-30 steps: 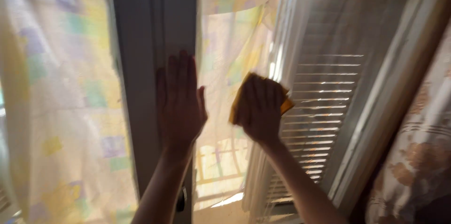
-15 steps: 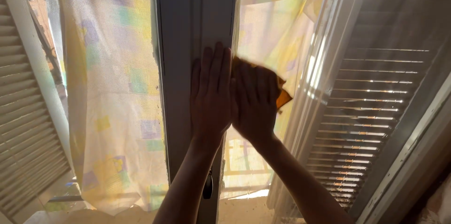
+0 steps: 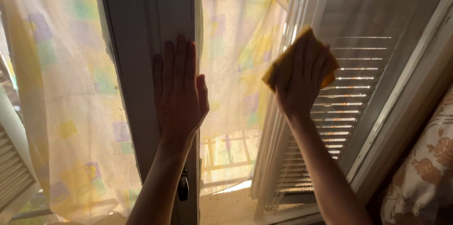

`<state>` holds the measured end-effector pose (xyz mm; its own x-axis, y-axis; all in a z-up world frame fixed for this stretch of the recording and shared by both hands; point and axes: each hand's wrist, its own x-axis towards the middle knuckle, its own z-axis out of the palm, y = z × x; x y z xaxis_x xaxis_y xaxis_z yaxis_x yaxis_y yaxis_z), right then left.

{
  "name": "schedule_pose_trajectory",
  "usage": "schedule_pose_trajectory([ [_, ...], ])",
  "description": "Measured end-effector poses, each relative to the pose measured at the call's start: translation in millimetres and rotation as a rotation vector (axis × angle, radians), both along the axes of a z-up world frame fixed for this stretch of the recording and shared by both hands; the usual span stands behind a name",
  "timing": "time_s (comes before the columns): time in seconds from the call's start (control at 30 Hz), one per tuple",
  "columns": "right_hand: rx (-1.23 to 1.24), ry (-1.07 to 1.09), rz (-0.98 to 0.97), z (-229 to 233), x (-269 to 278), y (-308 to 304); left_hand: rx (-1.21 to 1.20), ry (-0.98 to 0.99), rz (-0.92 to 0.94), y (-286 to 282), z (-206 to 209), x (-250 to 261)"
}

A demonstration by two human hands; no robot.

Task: Cleaning a window pane and frame using a yellow cloth and water from a plastic bottle.

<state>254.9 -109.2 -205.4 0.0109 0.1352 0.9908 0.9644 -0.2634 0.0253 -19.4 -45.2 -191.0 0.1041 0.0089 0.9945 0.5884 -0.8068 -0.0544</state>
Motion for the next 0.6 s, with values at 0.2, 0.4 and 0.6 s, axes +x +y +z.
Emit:
schedule_pose_trajectory([
  [0.2, -0.036, 0.129, 0.040, -157, -12, 8, -0.017, 0.031, 0.039, -1, -10, -2],
  [0.4, -0.052, 0.089, 0.095, -42, -54, 26, -0.031, 0.002, 0.011, -10, -13, -4],
  [0.6, 0.034, 0.006, 0.141, -2, -124, 48, -0.006, 0.029, 0.041, -6, -13, -4],
])
